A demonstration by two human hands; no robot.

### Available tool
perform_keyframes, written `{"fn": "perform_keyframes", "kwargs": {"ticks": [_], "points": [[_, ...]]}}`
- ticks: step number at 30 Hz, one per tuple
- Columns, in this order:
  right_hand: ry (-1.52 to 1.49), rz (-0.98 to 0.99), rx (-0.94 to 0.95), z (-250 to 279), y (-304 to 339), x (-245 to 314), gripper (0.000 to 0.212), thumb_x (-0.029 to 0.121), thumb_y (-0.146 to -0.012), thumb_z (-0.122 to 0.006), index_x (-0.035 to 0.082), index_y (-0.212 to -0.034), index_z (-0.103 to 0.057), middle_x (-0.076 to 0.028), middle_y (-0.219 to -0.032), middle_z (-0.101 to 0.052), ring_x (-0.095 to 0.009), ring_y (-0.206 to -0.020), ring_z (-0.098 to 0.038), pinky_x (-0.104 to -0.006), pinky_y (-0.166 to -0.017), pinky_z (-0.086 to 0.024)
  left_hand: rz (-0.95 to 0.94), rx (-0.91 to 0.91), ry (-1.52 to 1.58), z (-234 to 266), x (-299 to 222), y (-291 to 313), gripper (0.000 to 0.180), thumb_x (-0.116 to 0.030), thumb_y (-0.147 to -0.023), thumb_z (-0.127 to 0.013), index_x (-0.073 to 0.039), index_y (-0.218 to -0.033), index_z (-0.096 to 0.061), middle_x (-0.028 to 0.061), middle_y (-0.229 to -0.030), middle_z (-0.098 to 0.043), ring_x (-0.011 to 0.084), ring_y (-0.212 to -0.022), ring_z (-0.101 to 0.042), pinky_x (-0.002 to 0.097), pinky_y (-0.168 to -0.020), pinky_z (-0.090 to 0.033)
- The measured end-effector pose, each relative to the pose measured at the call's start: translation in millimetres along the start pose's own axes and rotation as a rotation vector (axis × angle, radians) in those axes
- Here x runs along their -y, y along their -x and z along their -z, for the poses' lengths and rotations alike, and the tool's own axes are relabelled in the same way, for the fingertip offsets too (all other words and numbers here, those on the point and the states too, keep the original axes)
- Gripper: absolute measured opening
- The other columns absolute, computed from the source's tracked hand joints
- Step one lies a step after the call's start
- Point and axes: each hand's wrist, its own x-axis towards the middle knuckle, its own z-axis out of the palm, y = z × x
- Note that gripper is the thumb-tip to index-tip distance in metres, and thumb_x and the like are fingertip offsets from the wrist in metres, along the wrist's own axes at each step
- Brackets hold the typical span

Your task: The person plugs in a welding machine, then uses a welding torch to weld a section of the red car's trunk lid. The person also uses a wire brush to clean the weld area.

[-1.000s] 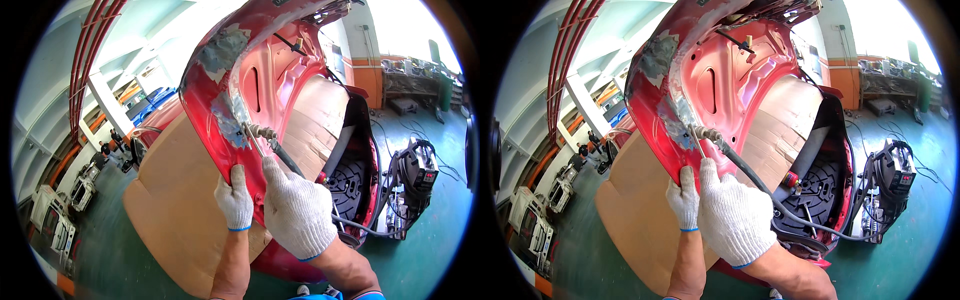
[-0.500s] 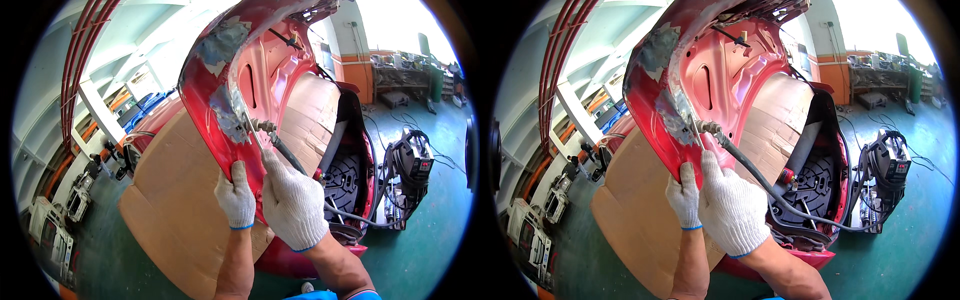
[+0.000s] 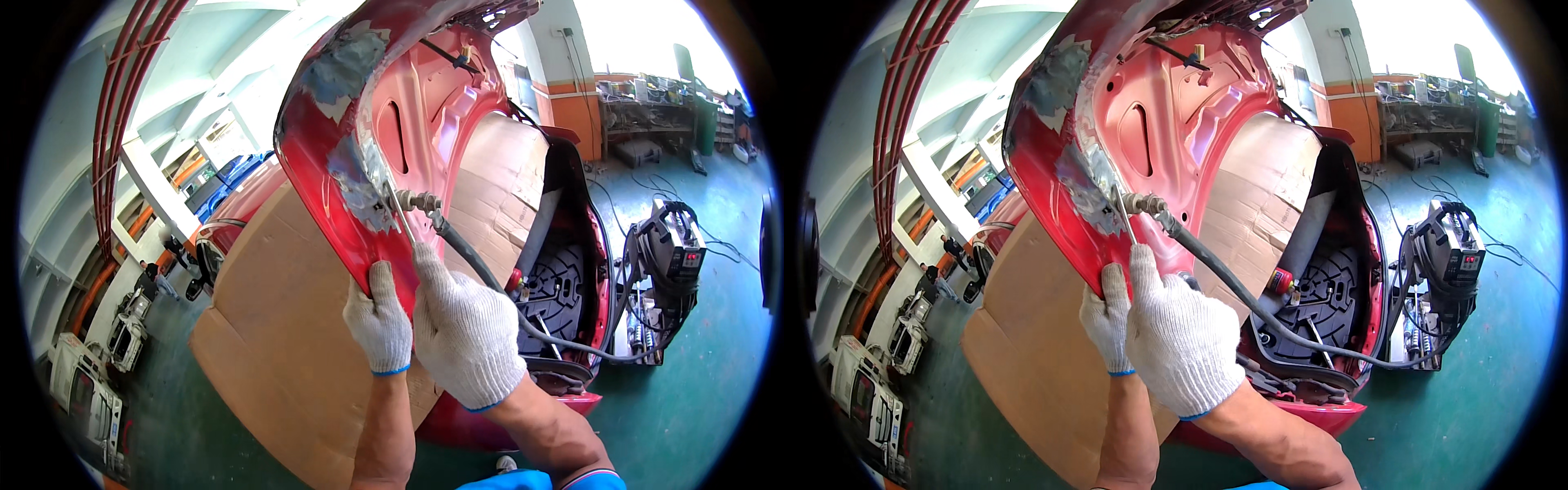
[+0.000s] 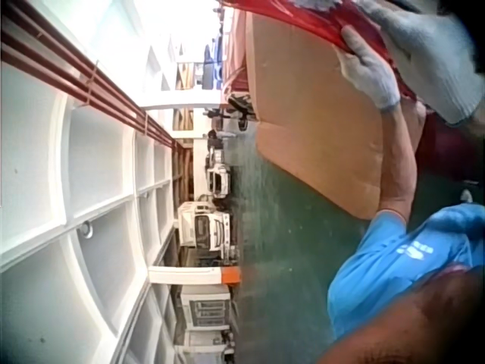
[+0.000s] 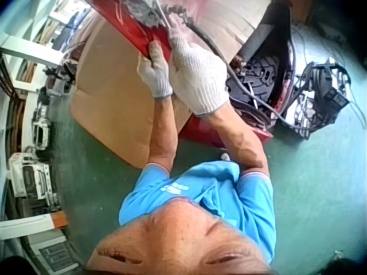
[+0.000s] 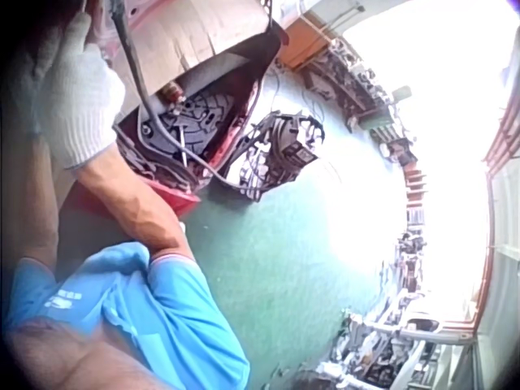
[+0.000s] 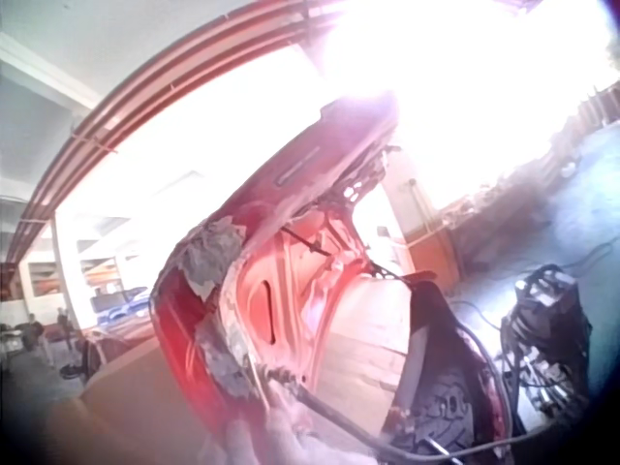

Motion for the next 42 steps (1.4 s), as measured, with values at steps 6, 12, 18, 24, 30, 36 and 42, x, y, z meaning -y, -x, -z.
{"fn": "perform_keyframes", "kwargs": {"ticks": [6, 12, 18, 24, 30, 36, 42], "points": [[0.039, 0.001, 0.015, 3.9, 2.9, 2.3, 0.044, 0.007, -0.087, -0.064, 0.002, -0.130, -0.060, -0.015, -0.074, -0.063, -0.035, -0.065, -0.067, -0.0464, -0.056, -0.050, -0.048, 0.002, 0.015, -1.1, -5.8, 0.8, 0.035, -0.026, -0.105, -0.060, 0.008, -0.110, -0.070, 0.0205, -0.087, -0.073, 0.0239, -0.073, -0.066, 0.0406, -0.070, -0.052], [-0.029, 0.004, -0.085, -7.0, 6.9, -2.2, 0.043, 0.007, -0.087, -0.065, 0.004, -0.130, -0.060, -0.014, -0.072, -0.063, -0.035, -0.062, -0.066, -0.0464, -0.055, -0.050, -0.101, -0.023, -0.009, 0.7, -6.7, 2.6, 0.037, -0.026, -0.105, -0.060, 0.009, -0.109, -0.069, 0.0170, -0.082, -0.071, 0.0201, -0.068, -0.060, 0.0384, -0.066, -0.051], [-0.088, 0.046, -0.123, -8.9, 7.8, -8.8, 0.042, 0.006, -0.088, -0.065, 0.003, -0.129, -0.062, -0.015, -0.072, -0.063, -0.035, -0.062, -0.066, -0.0461, -0.054, -0.049, -0.072, -0.029, 0.038, -1.8, -9.0, 3.2, 0.036, -0.025, -0.105, -0.061, 0.009, -0.109, -0.070, 0.0164, -0.081, -0.071, 0.0188, -0.067, -0.059, 0.0387, -0.064, -0.050], [-0.052, 0.040, -0.098, -12.6, 8.3, -10.0, 0.044, 0.007, -0.087, -0.066, 0.003, -0.130, -0.061, -0.014, -0.072, -0.064, -0.034, -0.062, -0.066, -0.0456, -0.054, -0.050, -0.053, -0.009, -0.008, -0.2, -9.4, 2.5, 0.035, -0.025, -0.105, -0.060, 0.008, -0.108, -0.071, 0.0182, -0.087, -0.073, 0.0207, -0.073, -0.065, 0.0392, -0.069, -0.053], [-0.053, 0.043, -0.128, -15.9, 7.3, -8.6, 0.044, 0.006, -0.086, -0.066, 0.004, -0.130, -0.062, -0.013, -0.072, -0.064, -0.033, -0.063, -0.066, -0.0447, -0.054, -0.050, 0.002, 0.003, 0.003, -0.5, -13.0, 1.9, 0.033, -0.023, -0.105, -0.059, 0.008, -0.112, -0.070, 0.0189, -0.093, -0.075, 0.0233, -0.079, -0.068, 0.0393, -0.074, -0.054], [-0.093, 0.036, -0.111, -13.7, -0.6, -14.2, 0.045, 0.007, -0.087, -0.066, 0.006, -0.131, -0.062, -0.014, -0.073, -0.064, -0.034, -0.062, -0.066, -0.0443, -0.054, -0.050, -0.035, 0.027, 0.026, 2.0, -4.4, 1.7, 0.035, -0.024, -0.106, -0.058, 0.007, -0.116, -0.069, 0.0193, -0.099, -0.075, 0.0245, -0.084, -0.069, 0.0387, -0.077, -0.054], [-0.123, 0.071, -0.191, -14.1, -8.9, -15.3, 0.043, 0.007, -0.088, -0.066, 0.006, -0.131, -0.062, -0.015, -0.072, -0.064, -0.034, -0.061, -0.066, -0.0438, -0.054, -0.050, -0.058, 0.019, 0.095, -2.3, 0.7, 1.3, 0.037, -0.026, -0.106, -0.058, 0.007, -0.120, -0.067, 0.0202, -0.103, -0.074, 0.0262, -0.087, -0.070, 0.0391, -0.078, -0.054]]}}
